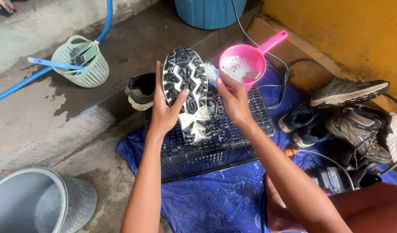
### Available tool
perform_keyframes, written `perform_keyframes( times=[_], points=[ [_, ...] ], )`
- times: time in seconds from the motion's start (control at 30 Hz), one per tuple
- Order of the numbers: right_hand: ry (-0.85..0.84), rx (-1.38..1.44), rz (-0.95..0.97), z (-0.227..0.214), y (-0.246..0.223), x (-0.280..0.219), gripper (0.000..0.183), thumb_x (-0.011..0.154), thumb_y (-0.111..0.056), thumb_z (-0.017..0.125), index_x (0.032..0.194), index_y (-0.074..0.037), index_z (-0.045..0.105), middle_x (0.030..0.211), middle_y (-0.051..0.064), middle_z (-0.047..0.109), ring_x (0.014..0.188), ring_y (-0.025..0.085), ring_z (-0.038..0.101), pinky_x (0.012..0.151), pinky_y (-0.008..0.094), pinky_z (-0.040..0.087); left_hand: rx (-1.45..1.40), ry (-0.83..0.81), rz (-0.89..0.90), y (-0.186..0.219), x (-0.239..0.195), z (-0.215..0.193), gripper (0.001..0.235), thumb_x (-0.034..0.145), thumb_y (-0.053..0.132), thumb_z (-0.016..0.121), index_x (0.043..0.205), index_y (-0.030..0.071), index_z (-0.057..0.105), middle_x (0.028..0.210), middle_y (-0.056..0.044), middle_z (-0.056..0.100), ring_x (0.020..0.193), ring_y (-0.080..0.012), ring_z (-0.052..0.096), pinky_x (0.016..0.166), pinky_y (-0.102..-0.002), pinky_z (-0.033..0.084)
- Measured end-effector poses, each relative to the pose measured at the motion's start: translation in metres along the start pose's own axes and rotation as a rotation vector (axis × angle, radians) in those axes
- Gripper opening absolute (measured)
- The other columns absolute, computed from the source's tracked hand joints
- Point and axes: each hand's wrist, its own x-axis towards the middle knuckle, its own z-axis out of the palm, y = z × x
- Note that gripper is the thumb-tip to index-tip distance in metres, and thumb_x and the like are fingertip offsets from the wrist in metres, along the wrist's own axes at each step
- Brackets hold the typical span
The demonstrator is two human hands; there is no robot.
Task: The person scrubs a grey sneaker with a blue brush, repeatedly dipping it into a pink container of soapy water. They clean the sole and upper parts of the shoe, which is placed on a black plastic crate.
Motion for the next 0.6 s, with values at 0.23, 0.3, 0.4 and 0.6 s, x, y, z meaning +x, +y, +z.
perform_keyframes(
  times=[0.23, 0.3, 0.4, 0.6],
  points=[
    [-0.078, -0.111, -0.193, -0.031, -0.024, -0.001, 0.024, 0.103, -0.014, 0.081, 0.125, -0.003, 0.081, 0.08, 0.007, 0.069, 0.075, 0.014, 0.061, 0.076, 0.027, 0.051, -0.08, 0.17, 0.097, 0.012, 0.011, 0.006, 0.078, 0.114, 0.012, 0.072, 0.176, 0.003, 0.025, 0.177, -0.026, 0.039, 0.166, -0.0286, 0.033, 0.142, -0.052, 0.025],
    [-0.014, 0.115, -0.307, -0.037, -0.026, 0.0, 0.017, 0.098, 0.003, 0.083, 0.113, 0.002, 0.076, 0.097, 0.013, 0.079, 0.089, 0.02, 0.072, 0.086, 0.035, 0.061, -0.171, 0.158, 0.125, 0.002, 0.013, 0.006, 0.085, 0.109, 0.008, 0.078, 0.177, 0.009, 0.027, 0.178, -0.018, 0.041, 0.164, -0.0237, 0.04, 0.139, -0.046, 0.037],
    [-0.119, -0.03, -0.367, -0.041, -0.083, -0.005, 0.025, 0.089, -0.001, 0.095, 0.104, 0.0, 0.076, 0.094, 0.013, 0.079, 0.089, 0.021, 0.073, 0.091, 0.039, 0.06, -0.277, 0.103, 0.13, 0.016, 0.015, 0.007, 0.09, 0.107, 0.001, 0.08, 0.178, 0.012, 0.027, 0.177, -0.021, 0.043, 0.161, -0.0293, 0.046, 0.137, -0.049, 0.044],
    [-0.16, 0.01, -0.294, -0.064, -0.061, 0.007, 0.011, 0.1, 0.012, 0.075, 0.107, 0.007, 0.068, 0.087, 0.016, 0.069, 0.062, 0.023, 0.071, 0.049, 0.035, 0.062, -0.254, 0.109, 0.085, -0.001, 0.016, 0.001, 0.09, 0.099, 0.004, 0.089, 0.171, 0.007, 0.036, 0.166, -0.017, 0.052, 0.157, -0.0268, 0.051, 0.131, -0.044, 0.049]
  ],
)
